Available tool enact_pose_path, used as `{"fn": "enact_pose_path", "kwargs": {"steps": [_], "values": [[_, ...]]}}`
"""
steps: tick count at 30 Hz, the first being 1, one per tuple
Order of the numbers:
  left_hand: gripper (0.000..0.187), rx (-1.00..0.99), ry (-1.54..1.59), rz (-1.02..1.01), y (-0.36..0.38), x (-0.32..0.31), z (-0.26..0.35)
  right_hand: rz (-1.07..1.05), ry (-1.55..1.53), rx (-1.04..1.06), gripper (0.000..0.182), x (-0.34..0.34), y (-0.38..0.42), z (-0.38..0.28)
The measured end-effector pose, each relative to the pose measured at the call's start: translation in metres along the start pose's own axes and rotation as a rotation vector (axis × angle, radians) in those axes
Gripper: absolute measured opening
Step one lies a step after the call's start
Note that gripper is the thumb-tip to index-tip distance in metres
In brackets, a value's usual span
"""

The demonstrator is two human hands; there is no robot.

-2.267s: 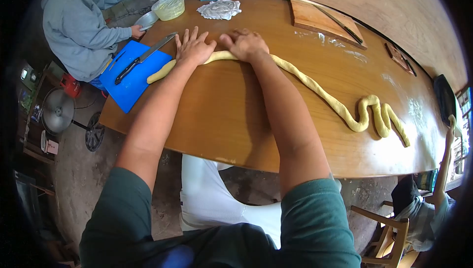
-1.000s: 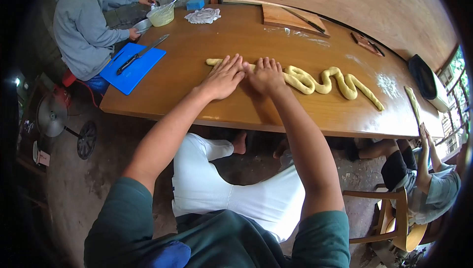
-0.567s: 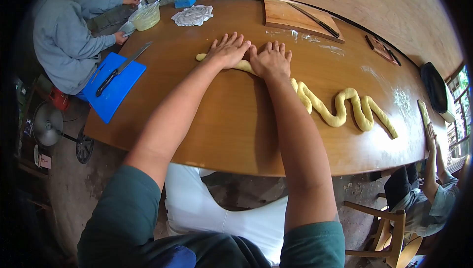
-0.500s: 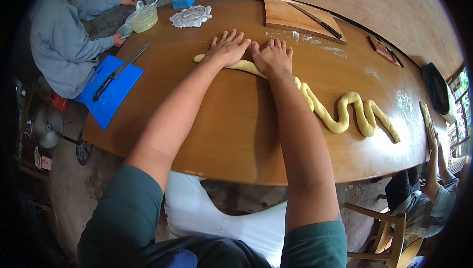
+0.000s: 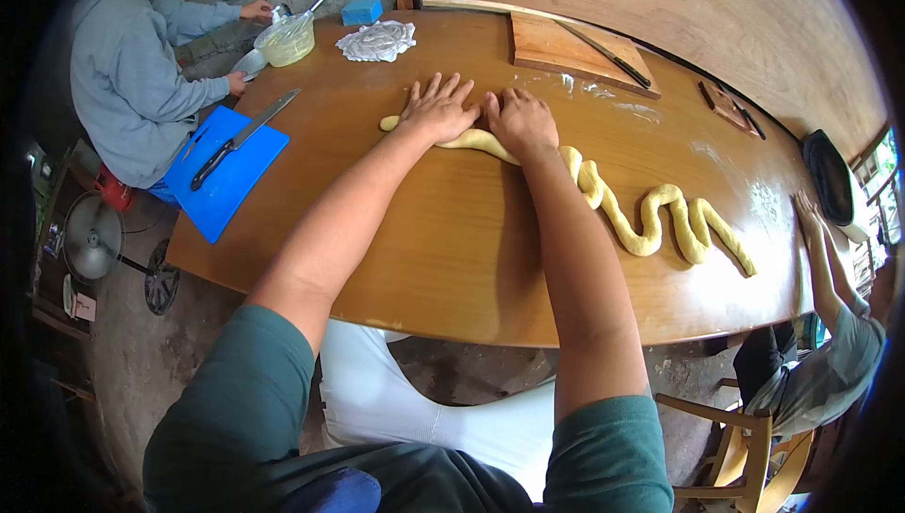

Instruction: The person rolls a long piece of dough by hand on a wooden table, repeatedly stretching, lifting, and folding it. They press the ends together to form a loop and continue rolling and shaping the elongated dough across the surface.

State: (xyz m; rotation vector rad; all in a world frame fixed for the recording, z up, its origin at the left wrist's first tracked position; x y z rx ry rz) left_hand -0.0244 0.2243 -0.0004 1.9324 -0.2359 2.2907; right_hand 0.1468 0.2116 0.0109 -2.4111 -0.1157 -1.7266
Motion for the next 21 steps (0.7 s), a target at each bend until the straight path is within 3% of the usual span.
{"fn": "enact_pose_path", "kwargs": {"steps": [4, 10, 12, 13, 14, 15, 17, 18, 19, 21], "values": [[0.079, 0.021, -0.025, -0.012, 0.051, 0.009, 0.001, 0.051, 0.11, -0.023, 0.075, -0.005, 0.041, -0.011], [0.081, 0.004, 0.061, 0.03, 0.132, 0.011, -0.01, -0.055, 0.114, -0.033, 0.082, -0.002, 0.11, -0.036], [0.08, -0.139, 0.052, 0.022, 0.159, 0.01, -0.019, 0.003, 0.1, 0.028, 0.082, -0.005, 0.138, -0.038], [0.068, -0.19, 0.02, 0.144, 0.175, 0.009, -0.022, 0.041, 0.138, 0.106, 0.078, -0.001, 0.157, -0.044], [0.068, -0.191, 0.022, 0.142, 0.186, 0.007, -0.029, 0.077, 0.179, 0.184, 0.074, 0.0, 0.177, -0.048], [0.057, -0.272, 0.056, 0.158, 0.194, 0.013, -0.033, 0.298, 0.137, 0.29, 0.054, -0.004, 0.193, -0.043], [0.028, -0.403, 0.121, 0.251, 0.214, 0.03, -0.04, 0.257, 0.112, 0.322, 0.044, 0.014, 0.219, -0.038], [0.028, -0.403, 0.121, 0.249, 0.221, 0.038, -0.045, 0.21, 0.086, 0.361, 0.035, 0.021, 0.23, -0.036], [0.025, -0.446, 0.155, 0.22, 0.226, 0.042, -0.05, 0.362, 0.162, 0.471, 0.027, 0.028, 0.241, -0.034], [0.023, -0.496, 0.232, 0.155, 0.24, 0.047, -0.052, 0.299, 0.184, 0.393, 0.026, 0.036, 0.254, -0.023]]}}
Point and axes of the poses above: each hand's wrist, its own y-axis away from the middle knuckle, its own x-axis out of the back of the hand, z = x × y, the point moved 3 cm from there along -y, towards the middle knuckle
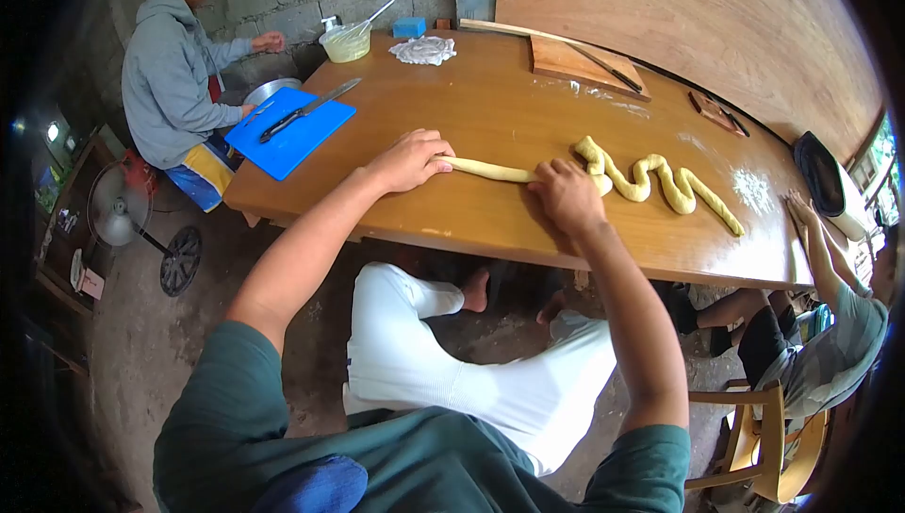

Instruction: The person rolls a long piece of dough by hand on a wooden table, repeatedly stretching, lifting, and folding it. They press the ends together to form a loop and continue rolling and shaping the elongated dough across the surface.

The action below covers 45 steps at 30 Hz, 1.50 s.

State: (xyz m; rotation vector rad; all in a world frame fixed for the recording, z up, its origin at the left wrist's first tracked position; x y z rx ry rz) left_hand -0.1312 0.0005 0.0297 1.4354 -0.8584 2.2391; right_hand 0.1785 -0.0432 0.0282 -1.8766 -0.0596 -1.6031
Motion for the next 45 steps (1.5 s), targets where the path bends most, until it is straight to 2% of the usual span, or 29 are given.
{"fn": "enact_pose_path", "kwargs": {"steps": [4, 5, 6, 8, 9, 10, 11, 12, 13, 15, 16, 17, 20, 22, 27, 31, 33, 34, 35, 39, 41, 43, 44, 45], "values": [[0.023, -0.052, 0.022, 0.081, 0.01, -0.007, 0.006, -0.108, 0.069, -0.143, 0.024, 0.0, 0.001, 0.02], [0.023, 0.001, 0.015, 0.111, 0.013, -0.007, 0.002, -0.12, 0.13, -0.184, 0.026, -0.001, 0.003, 0.023], [0.022, 0.053, 0.008, 0.143, 0.013, -0.008, -0.001, -0.02, 0.212, -0.139, 0.037, 0.002, 0.005, 0.011], [0.023, 0.057, -0.058, 0.165, 0.014, -0.002, 0.014, -0.033, 0.054, -0.141, 0.051, 0.005, -0.005, -0.02], [0.024, 0.067, -0.129, 0.196, 0.014, -0.002, 0.023, 0.007, 0.044, 0.013, 0.053, 0.0, -0.004, -0.036], [0.024, 0.059, -0.119, 0.199, 0.014, -0.012, 0.032, -0.036, -0.103, 0.07, 0.059, -0.017, -0.008, -0.048], [0.033, 0.009, -0.14, 0.216, 0.013, -0.022, 0.042, -0.116, -0.2, -0.016, 0.068, -0.018, -0.013, -0.067], [0.042, -0.04, -0.163, 0.226, 0.008, -0.03, 0.048, -0.119, -0.135, -0.077, 0.08, -0.037, -0.014, -0.076], [0.042, -0.043, -0.157, 0.213, 0.0, -0.04, 0.044, -0.125, -0.14, -0.089, 0.08, -0.043, -0.02, -0.069], [0.062, 0.114, -0.144, 0.091, -0.014, -0.065, 0.022, -0.196, -0.165, -0.203, 0.088, -0.063, -0.051, -0.051], [0.072, 0.231, -0.077, -0.125, -0.025, -0.053, 0.021, -0.25, -0.168, -0.23, 0.089, -0.074, -0.066, -0.037], [0.072, 0.247, -0.074, -0.133, -0.037, -0.052, 0.016, -0.354, -0.165, -0.294, 0.089, -0.076, -0.082, -0.03], [0.073, 0.413, -0.135, -0.199, -0.073, -0.061, -0.009, -0.396, -0.149, -0.341, 0.09, -0.086, -0.117, -0.014], [0.071, 0.457, -0.166, -0.184, -0.097, -0.061, -0.019, -0.341, -0.096, -0.448, 0.09, -0.095, -0.137, 0.001], [0.069, 0.52, -0.16, -0.14, -0.156, -0.061, -0.051, -0.241, -0.051, -0.454, 0.087, -0.118, -0.189, 0.039], [0.073, 0.611, -0.122, -0.141, -0.2, -0.067, -0.075, -0.088, -0.068, -0.448, 0.076, -0.136, -0.224, 0.07], [0.072, 0.614, -0.107, -0.097, -0.218, -0.076, -0.089, -0.084, -0.056, -0.432, 0.072, -0.141, -0.239, 0.081], [0.072, 0.592, -0.136, -0.089, -0.225, -0.08, -0.093, 0.023, -0.027, -0.399, 0.064, -0.143, -0.242, 0.081], [0.071, 0.569, -0.163, -0.083, -0.229, -0.083, -0.097, 0.026, -0.027, -0.395, 0.064, -0.145, -0.245, 0.084], [0.066, 0.405, -0.176, -0.036, -0.218, -0.078, -0.088, 0.061, -0.057, -0.293, 0.055, -0.134, -0.236, 0.077], [0.066, 0.401, -0.198, -0.027, -0.205, -0.076, -0.078, 0.083, -0.03, -0.257, 0.053, -0.13, -0.226, 0.07], [0.065, 0.398, -0.22, -0.018, -0.188, -0.075, -0.067, 0.034, -0.089, -0.322, 0.054, -0.12, -0.209, 0.055], [0.066, 0.389, -0.226, -0.034, -0.179, -0.074, -0.062, -0.109, -0.089, -0.377, 0.062, -0.115, -0.202, 0.051], [0.066, 0.379, -0.233, -0.05, -0.171, -0.072, -0.055, -0.103, -0.086, -0.378, 0.062, -0.114, -0.194, 0.047]]}}
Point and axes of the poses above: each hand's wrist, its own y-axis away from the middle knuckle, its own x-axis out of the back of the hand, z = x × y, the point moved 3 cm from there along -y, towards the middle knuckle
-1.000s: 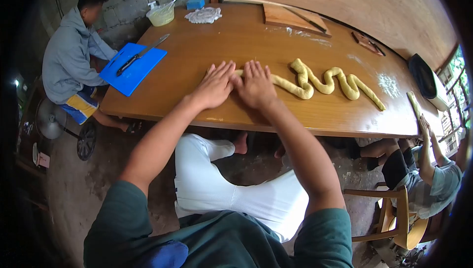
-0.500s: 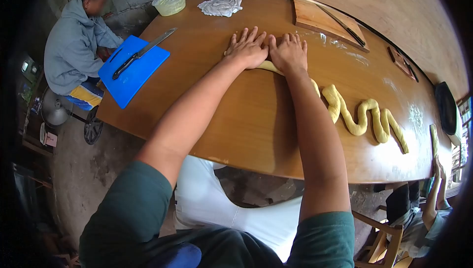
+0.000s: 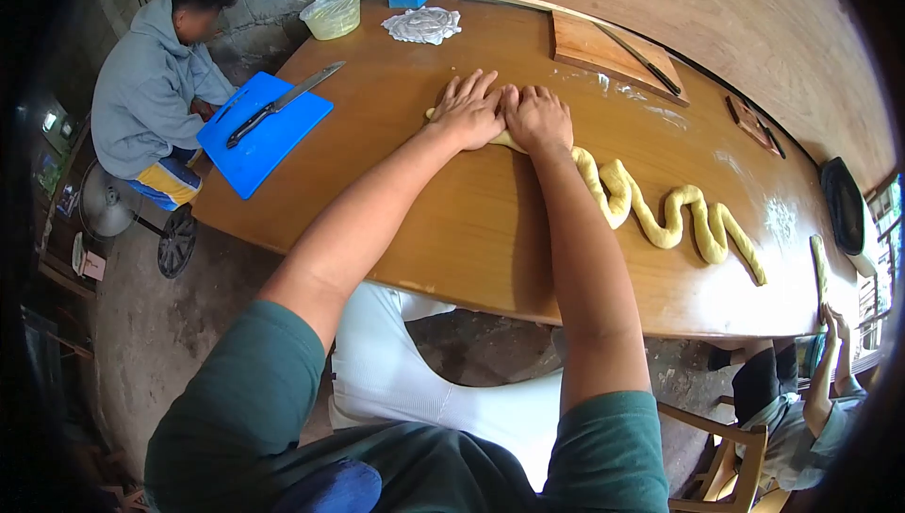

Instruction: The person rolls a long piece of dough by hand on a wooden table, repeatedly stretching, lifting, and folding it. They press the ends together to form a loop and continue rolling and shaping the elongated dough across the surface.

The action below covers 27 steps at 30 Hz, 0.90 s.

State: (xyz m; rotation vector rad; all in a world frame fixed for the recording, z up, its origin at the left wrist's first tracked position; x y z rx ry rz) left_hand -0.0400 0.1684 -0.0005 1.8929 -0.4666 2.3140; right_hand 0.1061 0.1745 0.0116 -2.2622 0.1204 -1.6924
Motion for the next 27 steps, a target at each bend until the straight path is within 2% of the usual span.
{"fn": "enact_pose_path", "kwargs": {"steps": [2, 3, 6, 8, 9, 10, 12, 13, 14, 16, 17, 18, 20, 22, 24, 25, 27], "values": [[0.066, -0.014, -0.036, -0.029, 0.02, 0.002, 0.003, -0.026, -0.012, -0.001, 0.07, -0.005, 0.016, -0.001], [0.066, -0.036, -0.025, -0.035, 0.032, 0.005, 0.004, -0.156, 0.021, -0.023, 0.072, 0.003, 0.026, -0.007], [0.065, -0.074, -0.011, -0.036, 0.07, 0.01, 0.007, -0.131, 0.038, 0.007, 0.072, 0.013, 0.066, -0.019], [0.066, -0.19, 0.035, -0.073, 0.091, 0.01, 0.011, -0.123, 0.05, 0.08, 0.073, 0.013, 0.09, -0.019], [0.058, -0.28, 0.092, 0.102, 0.1, 0.0, 0.008, -0.078, 0.033, 0.119, 0.069, 0.014, 0.106, -0.02], [0.058, -0.291, 0.091, 0.109, 0.11, 0.011, 0.011, -0.03, 0.016, 0.159, 0.066, 0.018, 0.119, -0.023], [0.043, -0.351, 0.239, 0.11, 0.128, 0.028, 0.019, 0.007, -0.038, 0.206, 0.059, 0.028, 0.143, -0.026], [0.025, -0.376, 0.295, 0.258, 0.132, 0.028, 0.021, 0.036, -0.094, 0.263, 0.052, 0.035, 0.154, -0.026], [0.025, -0.388, 0.303, 0.262, 0.134, 0.031, 0.022, 0.041, -0.082, 0.256, 0.052, 0.038, 0.159, -0.021], [0.023, -0.381, 0.299, 0.119, 0.143, 0.042, 0.021, 0.058, -0.076, 0.36, 0.045, 0.044, 0.169, -0.011], [0.025, -0.343, 0.29, 0.158, 0.151, 0.051, 0.016, 0.057, -0.06, 0.403, 0.053, 0.05, 0.171, -0.003], [0.026, -0.381, 0.344, 0.166, 0.153, 0.059, 0.005, 0.058, -0.054, 0.389, 0.053, 0.058, 0.173, 0.002], [0.028, -0.263, 0.281, 0.154, 0.169, 0.082, -0.023, 0.151, 0.153, 0.412, 0.057, 0.075, 0.178, 0.01], [0.025, -0.19, 0.258, 0.158, 0.187, 0.098, -0.067, 0.126, 0.149, 0.332, 0.058, 0.083, 0.174, 0.023], [0.023, -0.038, 0.169, 0.197, 0.205, 0.103, -0.116, -0.18, 0.032, 0.207, 0.055, 0.081, 0.17, 0.032], [0.021, 0.108, 0.097, 0.192, 0.213, 0.104, -0.137, -0.092, 0.044, 0.283, 0.049, 0.078, 0.173, 0.029], [0.02, 0.141, 0.048, 0.241, 0.228, 0.093, -0.154, -0.053, 0.05, 0.327, 0.045, 0.071, 0.172, 0.019]]}}
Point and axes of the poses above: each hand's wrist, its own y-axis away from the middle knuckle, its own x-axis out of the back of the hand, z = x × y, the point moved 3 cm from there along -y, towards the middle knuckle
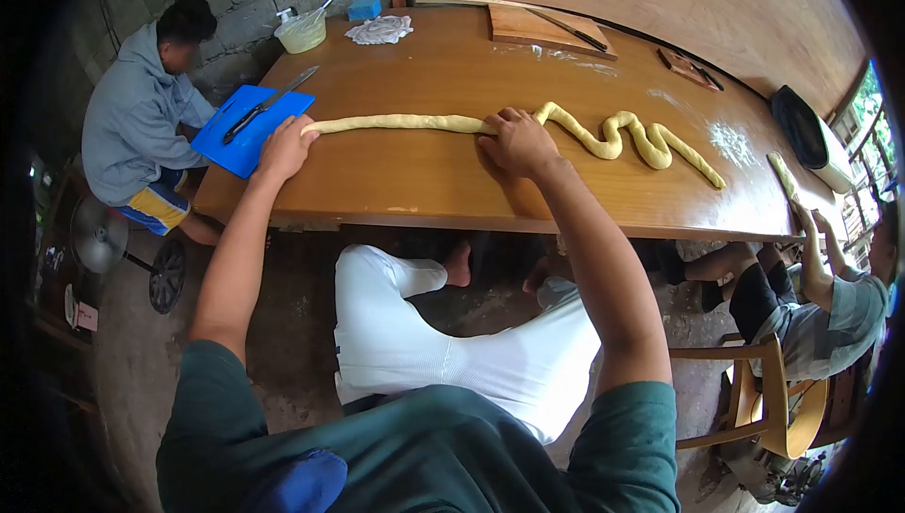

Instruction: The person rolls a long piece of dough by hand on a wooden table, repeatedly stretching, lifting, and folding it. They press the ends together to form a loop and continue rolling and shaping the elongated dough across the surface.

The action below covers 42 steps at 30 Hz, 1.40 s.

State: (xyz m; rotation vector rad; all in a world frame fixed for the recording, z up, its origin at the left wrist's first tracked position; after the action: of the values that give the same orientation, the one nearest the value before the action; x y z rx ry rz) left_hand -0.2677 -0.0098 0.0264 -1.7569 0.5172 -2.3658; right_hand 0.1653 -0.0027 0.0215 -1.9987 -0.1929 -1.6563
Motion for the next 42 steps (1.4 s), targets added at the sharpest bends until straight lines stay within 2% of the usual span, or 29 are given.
{"fn": "enact_pose_path", "kwargs": {"steps": [1, 2, 5, 7, 9, 11, 12, 14, 15, 16, 18, 20, 27, 29, 31, 32, 33, 35, 36, 38, 39, 41, 42], "values": [[0.019, 0.02, -0.044, 0.055, 0.005, -0.003, -0.007, 0.041, 0.019, 0.038, 0.04, -0.001, -0.004, -0.007], [0.024, -0.061, -0.068, 0.097, 0.003, -0.01, -0.009, 0.039, 0.012, 0.042, 0.04, -0.003, -0.009, -0.011], [0.038, -0.2, -0.047, 0.219, 0.005, -0.014, 0.037, -0.026, 0.062, -0.002, 0.033, -0.008, -0.028, -0.017], [0.046, -0.326, 0.116, 0.139, 0.003, -0.024, 0.084, -0.031, -0.003, -0.104, 0.028, -0.011, -0.037, -0.008], [0.056, -0.533, 0.228, 0.051, 0.002, -0.047, 0.131, 0.03, 0.101, -0.088, 0.027, -0.015, -0.046, -0.009], [0.062, -0.467, 0.095, -0.052, -0.008, -0.076, 0.165, 0.31, 0.137, -0.036, 0.027, -0.016, -0.055, -0.016], [0.062, -0.457, 0.095, -0.051, -0.021, -0.09, 0.168, 0.305, 0.135, -0.026, 0.027, -0.022, -0.062, -0.022], [0.066, -0.279, 0.044, -0.109, -0.063, -0.117, 0.159, 0.084, -0.03, -0.106, 0.054, -0.045, -0.075, -0.036], [0.066, -0.268, 0.052, -0.113, -0.075, -0.117, 0.158, -0.033, -0.11, -0.148, 0.068, -0.056, -0.08, -0.037], [0.067, -0.216, 0.039, -0.207, -0.086, -0.115, 0.157, -0.213, -0.15, -0.218, 0.085, -0.045, -0.09, -0.037], [0.068, -0.128, -0.01, -0.344, -0.109, -0.115, 0.152, -0.244, -0.117, -0.272, 0.087, -0.05, -0.114, -0.027], [0.067, -0.083, -0.024, -0.335, -0.128, -0.121, 0.149, -0.257, -0.063, -0.354, 0.093, -0.06, -0.137, -0.019], [0.07, 0.132, -0.005, -0.262, -0.197, -0.151, 0.139, -0.147, -0.015, -0.401, 0.089, -0.083, -0.214, 0.024], [0.072, 0.128, 0.012, -0.142, -0.219, -0.157, 0.136, -0.121, -0.024, -0.382, 0.085, -0.094, -0.238, 0.042], [0.073, 0.115, 0.013, -0.109, -0.24, -0.165, 0.132, -0.096, -0.025, -0.343, 0.082, -0.101, -0.256, 0.058], [0.073, 0.107, 0.03, -0.088, -0.25, -0.167, 0.131, 0.039, -0.037, -0.293, 0.076, -0.109, -0.264, 0.065], [0.073, 0.103, 0.047, -0.063, -0.26, -0.17, 0.129, 0.039, -0.035, -0.283, 0.076, -0.108, -0.27, 0.069], [0.071, 0.097, 0.045, 0.021, -0.274, -0.178, 0.125, 0.075, -0.07, -0.256, 0.069, -0.102, -0.282, 0.071], [0.069, 0.059, 0.045, 0.07, -0.282, -0.183, 0.123, 0.195, -0.038, -0.221, 0.062, -0.104, -0.285, 0.072], [0.061, -0.024, 0.073, 0.211, -0.288, -0.192, 0.123, 0.206, -0.029, -0.208, 0.061, -0.104, -0.29, 0.074], [0.061, -0.025, 0.072, 0.215, -0.287, -0.182, 0.125, 0.208, -0.022, -0.21, 0.059, -0.104, -0.29, 0.075], [0.058, -0.043, 0.085, -0.085, -0.278, -0.163, 0.131, 0.234, -0.002, -0.177, 0.056, -0.103, -0.285, 0.073], [0.058, -0.041, 0.084, -0.083, -0.271, -0.159, 0.132, 0.204, -0.011, -0.204, 0.057, -0.102, -0.28, 0.071]]}}
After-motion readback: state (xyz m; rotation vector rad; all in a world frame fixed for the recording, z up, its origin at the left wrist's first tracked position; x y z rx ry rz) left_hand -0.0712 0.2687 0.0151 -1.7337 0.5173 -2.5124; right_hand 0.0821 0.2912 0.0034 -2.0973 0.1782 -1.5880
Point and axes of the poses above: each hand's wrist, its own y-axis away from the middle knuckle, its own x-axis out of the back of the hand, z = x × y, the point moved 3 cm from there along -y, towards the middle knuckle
